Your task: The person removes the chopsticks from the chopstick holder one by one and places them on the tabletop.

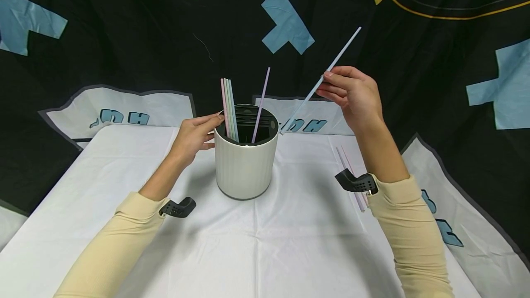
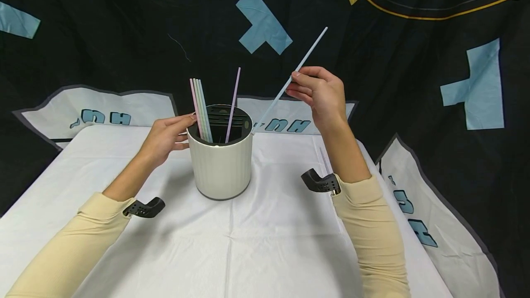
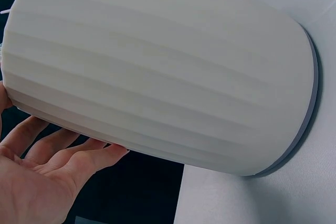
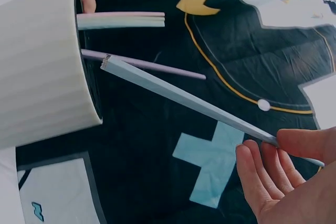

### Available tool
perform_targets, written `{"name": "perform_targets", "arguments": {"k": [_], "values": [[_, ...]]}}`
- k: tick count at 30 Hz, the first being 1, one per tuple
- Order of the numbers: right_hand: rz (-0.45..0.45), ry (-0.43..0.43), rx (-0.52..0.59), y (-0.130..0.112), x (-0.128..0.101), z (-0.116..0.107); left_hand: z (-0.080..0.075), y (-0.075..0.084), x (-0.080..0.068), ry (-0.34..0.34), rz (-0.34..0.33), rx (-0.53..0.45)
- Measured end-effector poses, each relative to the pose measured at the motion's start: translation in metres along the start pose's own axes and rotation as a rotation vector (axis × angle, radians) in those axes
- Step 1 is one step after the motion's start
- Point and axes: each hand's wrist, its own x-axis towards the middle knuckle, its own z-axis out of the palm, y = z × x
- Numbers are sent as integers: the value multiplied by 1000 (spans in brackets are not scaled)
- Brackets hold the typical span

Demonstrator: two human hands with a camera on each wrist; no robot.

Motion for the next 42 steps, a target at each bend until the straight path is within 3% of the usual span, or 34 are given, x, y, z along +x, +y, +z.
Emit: {"name": "perform_targets", "arguments": {"k": [5, 16, 22, 31, 42], "values": [[15, 14, -37, -2, 0, -14, 0, 0, 0, 3, 1, 5], [147, 47, -188, 12, 5, -59, 0, 2, -1, -4, -2, 8], [184, 36, -302, 29, 7, -90, -1, 2, -1, -7, 1, 9], [299, 56, -260, 60, 12, -136, -1, 1, -1, -8, 0, 9], [424, 87, -395, 100, 16, -172, 0, 1, 0, -6, -7, 8]]}}
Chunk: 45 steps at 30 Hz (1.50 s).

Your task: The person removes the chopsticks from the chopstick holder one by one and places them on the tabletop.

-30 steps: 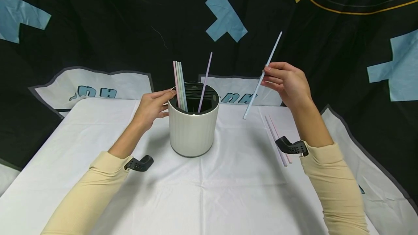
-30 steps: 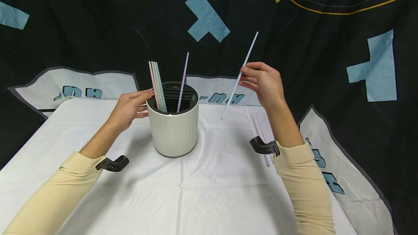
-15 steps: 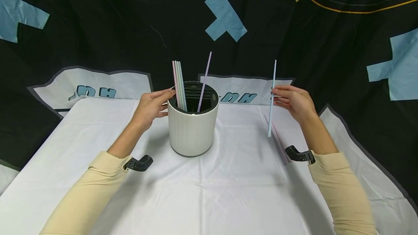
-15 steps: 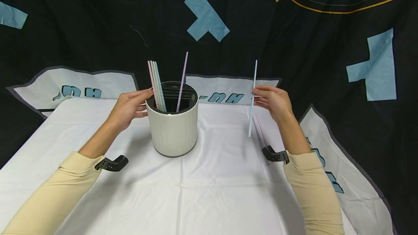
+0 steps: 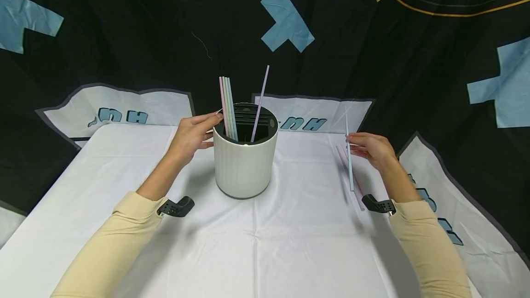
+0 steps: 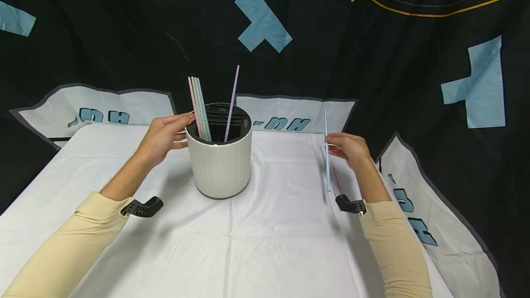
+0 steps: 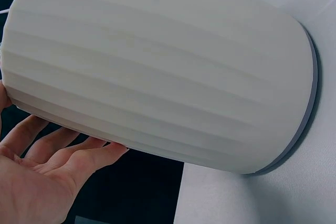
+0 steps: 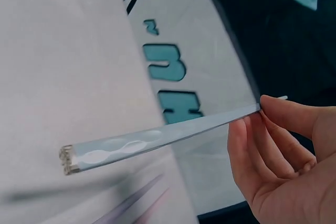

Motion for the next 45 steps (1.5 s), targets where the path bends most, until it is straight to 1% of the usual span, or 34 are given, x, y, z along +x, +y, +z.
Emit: {"name": "perform_targets", "arguments": {"k": [6, 10, 13, 17, 24, 35, 45], "values": [[74, 12, -14, 22, 11, -6, 0, 0, 0, -2, 2, 0], [105, 3, -13, 35, 16, -10, 0, -1, 0, -1, 1, 0], [106, -9, -21, 44, 18, -12, 0, -1, 0, -1, 1, 2], [88, -25, -67, 53, 19, -15, 0, -1, 0, 2, 3, 4], [95, -36, -96, 62, 20, -16, 0, 0, 0, 5, 5, 13], [121, 31, -186, 75, 24, -13, 0, 0, 0, -2, 3, 1], [125, 51, -275, 79, 25, -12, 0, -1, 1, -1, 1, 0]]}}
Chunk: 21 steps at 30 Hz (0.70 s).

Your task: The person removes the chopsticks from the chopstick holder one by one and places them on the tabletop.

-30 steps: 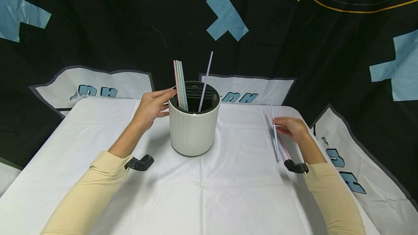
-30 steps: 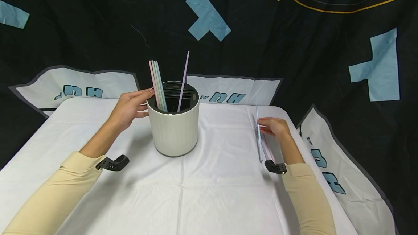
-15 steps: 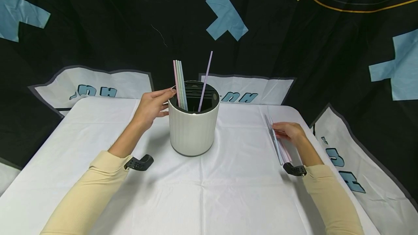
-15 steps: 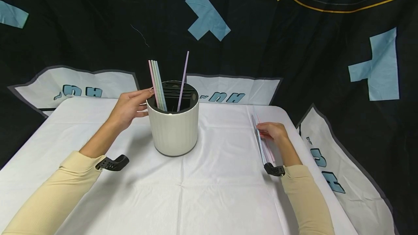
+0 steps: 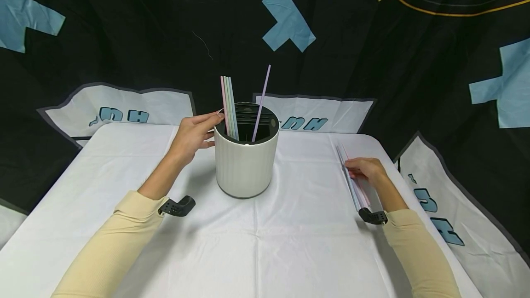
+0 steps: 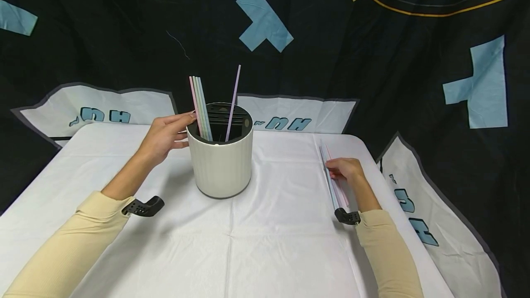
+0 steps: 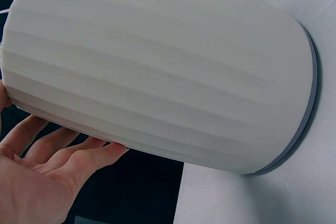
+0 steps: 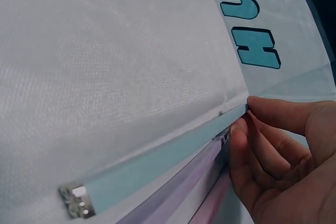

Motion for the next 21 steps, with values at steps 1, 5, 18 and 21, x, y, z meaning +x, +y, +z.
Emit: {"name": "perform_targets", "arguments": {"k": [1, 5, 18, 21], "values": [[-3, 2, -13, 0, 0, 0, 0, 0, 0, 1, 0, 2], [-3, 5, -32, 2, 1, 1, 0, 0, 0, 1, -2, -3], [-20, 35, -90, 0, 1, 6, 0, -1, 0, 2, 1, 0], [-18, 43, -92, 0, 1, 7, 0, -1, 0, 1, 3, -1]]}}
